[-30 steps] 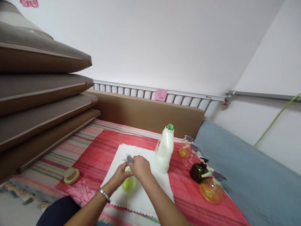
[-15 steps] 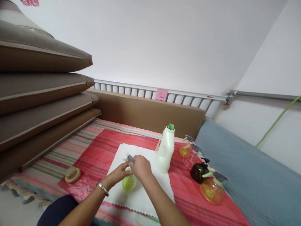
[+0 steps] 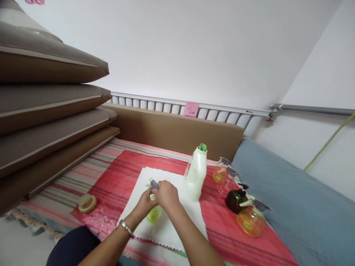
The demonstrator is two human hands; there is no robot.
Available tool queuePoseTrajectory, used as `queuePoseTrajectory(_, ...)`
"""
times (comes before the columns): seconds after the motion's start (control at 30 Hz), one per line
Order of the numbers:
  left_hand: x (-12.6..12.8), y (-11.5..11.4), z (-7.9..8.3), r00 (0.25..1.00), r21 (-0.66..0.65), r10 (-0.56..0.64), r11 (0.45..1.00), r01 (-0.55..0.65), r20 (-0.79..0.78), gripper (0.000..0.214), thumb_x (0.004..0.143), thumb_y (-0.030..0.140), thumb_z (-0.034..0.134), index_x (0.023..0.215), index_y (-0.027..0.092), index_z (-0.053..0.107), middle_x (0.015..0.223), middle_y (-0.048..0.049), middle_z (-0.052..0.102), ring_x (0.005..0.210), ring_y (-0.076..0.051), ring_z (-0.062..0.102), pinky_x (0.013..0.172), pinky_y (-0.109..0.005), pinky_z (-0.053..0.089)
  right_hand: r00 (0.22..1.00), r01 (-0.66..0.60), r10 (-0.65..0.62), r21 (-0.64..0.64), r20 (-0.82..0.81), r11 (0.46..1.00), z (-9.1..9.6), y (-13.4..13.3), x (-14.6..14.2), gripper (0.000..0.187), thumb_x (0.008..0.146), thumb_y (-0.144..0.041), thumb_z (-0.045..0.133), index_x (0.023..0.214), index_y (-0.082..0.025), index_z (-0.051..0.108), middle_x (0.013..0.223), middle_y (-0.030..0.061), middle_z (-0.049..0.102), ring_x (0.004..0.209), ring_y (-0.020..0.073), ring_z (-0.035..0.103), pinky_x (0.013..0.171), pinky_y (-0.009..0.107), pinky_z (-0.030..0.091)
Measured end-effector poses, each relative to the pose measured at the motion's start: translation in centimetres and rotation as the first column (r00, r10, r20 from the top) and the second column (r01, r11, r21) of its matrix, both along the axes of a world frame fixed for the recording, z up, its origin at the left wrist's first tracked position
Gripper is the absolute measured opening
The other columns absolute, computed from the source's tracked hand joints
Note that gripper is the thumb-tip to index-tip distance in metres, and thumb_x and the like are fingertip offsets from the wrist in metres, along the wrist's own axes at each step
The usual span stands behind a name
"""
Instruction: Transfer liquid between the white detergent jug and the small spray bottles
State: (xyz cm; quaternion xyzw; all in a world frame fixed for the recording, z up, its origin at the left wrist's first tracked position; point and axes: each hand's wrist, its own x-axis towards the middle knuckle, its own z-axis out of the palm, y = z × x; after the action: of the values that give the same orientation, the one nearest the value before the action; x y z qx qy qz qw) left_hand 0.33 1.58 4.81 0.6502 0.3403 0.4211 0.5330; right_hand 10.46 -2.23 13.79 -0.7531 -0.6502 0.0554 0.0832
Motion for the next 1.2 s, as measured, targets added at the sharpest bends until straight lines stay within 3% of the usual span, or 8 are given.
queuePoseTrajectory(0.07,0.2,-0.1,-0.2,1.0,0.015,-0.009,1.0,0.009,0.016,0.025,0.063,0.022,0.071,0.087,0.015,0.066,0.096,-0.0061,0.071,0.096,-0.026,0.059,0.089,-0.036,0.042,1.0,-0.001,0.001,-0.005,-0.001,1.0,0.0,0.0,0.1,0.022,0.078,-0.036,0.054,0.081,-0.017,0.064,0.084,0.0054,0.068,0.075,0.0184,0.062,0.062,0.029,0.042)
queuePoseTrajectory(0.23,-0.7,1.0,0.0,0.982,0.024,-0.188,0.982,0.188,0.001,0.017,0.06,0.024,0.073,0.076,0.017,0.069,0.081,-0.0015,0.072,0.088,-0.024,0.063,0.084,-0.034,0.046,1.0,-0.003,0.003,-0.017,0.008,1.0,-0.1,-0.1,0.2,0.022,0.081,-0.037,0.053,0.082,-0.017,0.063,0.083,0.0038,0.068,0.075,0.0172,0.061,0.065,0.031,0.044)
queuePoseTrajectory(0.37,-0.4,0.5,-0.3,0.998,0.044,-0.065,0.997,0.065,-0.007,0.032,0.059,0.018,0.073,0.09,0.015,0.066,0.095,-0.0056,0.071,0.095,-0.027,0.06,0.086,-0.036,0.043,1.0,0.001,-0.001,-0.015,0.017,1.0,-0.1,-0.1,0.0,0.023,0.083,-0.037,0.053,0.085,-0.016,0.062,0.086,0.004,0.067,0.077,0.0175,0.061,0.069,0.033,0.045)
queuePoseTrajectory(0.47,0.5,-0.1,-0.5,1.0,0.067,-0.004,0.998,0.003,0.014,0.025,0.065,0.018,0.068,0.089,0.014,0.064,0.097,-0.007,0.07,0.096,-0.026,0.059,0.087,-0.036,0.042,1.0,0.002,-0.002,-0.016,0.019,1.0,-0.2,0.0,-0.1,0.024,0.083,-0.038,0.054,0.086,-0.016,0.062,0.087,0.0037,0.067,0.077,0.017,0.061,0.071,0.034,0.046)
queuePoseTrajectory(0.73,0.1,0.8,0.4,0.976,0.097,-0.218,0.972,0.216,0.014,0.019,0.062,0.029,0.073,0.074,0.015,0.069,0.083,-0.0024,0.072,0.086,-0.023,0.062,0.083,-0.032,0.046,1.0,0.011,-0.011,-0.021,0.012,1.0,-0.4,-0.3,0.2,0.027,0.086,-0.04,0.052,0.09,-0.015,0.062,0.09,0.0042,0.067,0.081,0.0172,0.062,0.075,0.037,0.048)
queuePoseTrajectory(0.97,-0.7,0.3,0.4,0.983,0.111,-0.179,0.977,0.182,-0.036,0.023,0.067,0.032,0.069,0.083,0.015,0.069,0.091,-0.0053,0.072,0.093,-0.025,0.061,0.088,-0.035,0.044,1.0,-0.01,0.011,0.02,-0.015,1.0,-1.0,-0.4,-0.3,0.026,0.087,-0.039,0.052,0.094,-0.015,0.061,0.094,0.004,0.066,0.084,0.0176,0.062,0.077,0.039,0.049)
queuePoseTrajectory(1.1,-1.2,-0.6,-1.3,0.996,0.124,-0.078,0.989,0.084,-0.05,0.045,0.064,0.033,0.07,0.105,0.015,0.062,0.115,-0.0114,0.064,0.113,-0.03,0.052,0.101,-0.043,0.035,0.999,0.013,-0.012,0.047,-0.031,0.999,-0.9,-0.7,0.2,0.027,0.088,-0.039,0.05,0.096,-0.015,0.061,0.093,0.0043,0.066,0.085,0.018,0.062,0.078,0.039,0.049)
queuePoseTrajectory(1.2,-2.7,-0.7,-4.2,0.991,0.131,0.037,0.991,-0.02,-0.131,0.056,0.065,0.038,0.068,0.116,0.017,0.055,0.123,-0.013,0.059,0.117,-0.031,0.051,0.101,-0.045,0.036,0.998,0.04,-0.037,0.042,-0.054,0.998,-0.5,-1.1,1.6,0.029,0.087,-0.041,0.051,0.095,-0.016,0.061,0.092,0.004,0.066,0.084,0.0181,0.062,0.077,0.04,0.049)
